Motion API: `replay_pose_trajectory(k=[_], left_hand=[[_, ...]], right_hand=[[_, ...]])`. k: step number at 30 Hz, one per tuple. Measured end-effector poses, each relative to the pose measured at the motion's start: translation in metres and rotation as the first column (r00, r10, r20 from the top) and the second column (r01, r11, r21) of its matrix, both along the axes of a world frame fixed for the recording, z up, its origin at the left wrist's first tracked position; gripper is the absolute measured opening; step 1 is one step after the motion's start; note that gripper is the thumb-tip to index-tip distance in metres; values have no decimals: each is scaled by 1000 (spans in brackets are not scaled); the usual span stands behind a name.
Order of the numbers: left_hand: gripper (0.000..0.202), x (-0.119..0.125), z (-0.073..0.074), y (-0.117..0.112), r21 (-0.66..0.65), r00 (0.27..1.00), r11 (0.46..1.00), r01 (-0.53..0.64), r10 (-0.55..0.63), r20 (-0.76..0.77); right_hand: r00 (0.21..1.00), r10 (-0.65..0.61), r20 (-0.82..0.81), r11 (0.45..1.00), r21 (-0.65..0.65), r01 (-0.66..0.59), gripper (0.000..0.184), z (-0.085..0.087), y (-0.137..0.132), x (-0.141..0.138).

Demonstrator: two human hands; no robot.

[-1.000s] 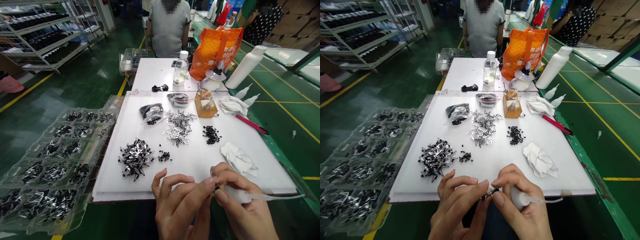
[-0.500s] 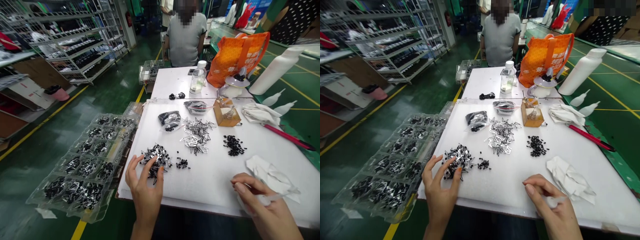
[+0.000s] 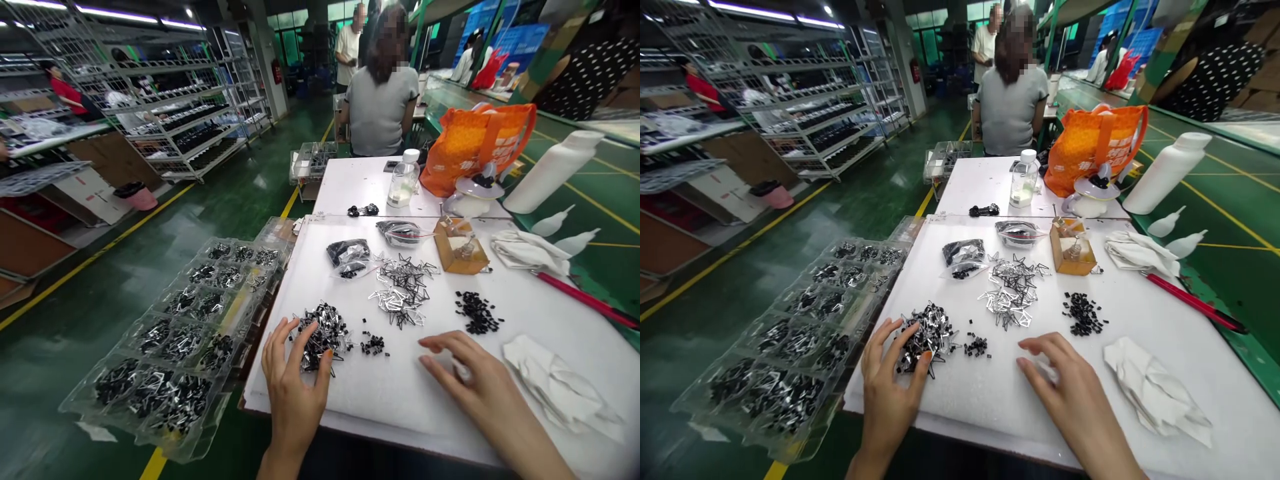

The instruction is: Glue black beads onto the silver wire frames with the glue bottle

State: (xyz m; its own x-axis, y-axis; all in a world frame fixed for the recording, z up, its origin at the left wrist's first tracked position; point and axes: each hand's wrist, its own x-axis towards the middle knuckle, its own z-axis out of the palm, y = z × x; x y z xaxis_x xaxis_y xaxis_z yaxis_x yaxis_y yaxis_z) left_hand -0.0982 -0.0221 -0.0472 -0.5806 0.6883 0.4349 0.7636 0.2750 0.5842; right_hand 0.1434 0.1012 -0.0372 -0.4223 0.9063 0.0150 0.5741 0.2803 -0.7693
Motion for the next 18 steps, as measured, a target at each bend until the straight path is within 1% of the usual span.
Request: replay_pose_trajectory(k=[2, 3, 5, 7, 10, 12, 16, 18], left_hand=[[30, -2, -3, -1, 1, 999, 1000, 16, -16, -31], [30, -2, -4, -2, 4, 999, 1000, 23, -22, -48], [29, -3, -6, -3, 14, 996, 999, 36, -35, -78], [29, -3, -7, -4, 30, 993, 998, 55, -51, -107], [28, -2, -8, -5, 48, 985, 994, 96, -87, -150], [29, -2, -9, -6, 56, 977, 990, 128, -116, -180], [30, -3, -12, -5, 82, 956, 979, 189, -164, -243], [30, -5, -14, -4, 98, 944, 972, 212, -178, -278]], right_hand=[[991, 116, 72, 993, 13, -118, 34, -4, 2, -20], [983, 150, 109, 988, 13, -152, 28, -6, 2, -29], [972, 179, 153, 983, 0, -182, 18, -10, 3, -43], [966, 196, 169, 981, -20, -195, 14, -12, 5, -51], [955, 240, 175, 970, -71, -231, 9, -11, 8, -52], [952, 264, 155, 963, -101, -250, 9, -10, 10, -48], [952, 298, 65, 948, -136, -287, 14, -9, 14, -43], [955, 295, 18, 947, -143, -289, 16, -10, 16, -42]])
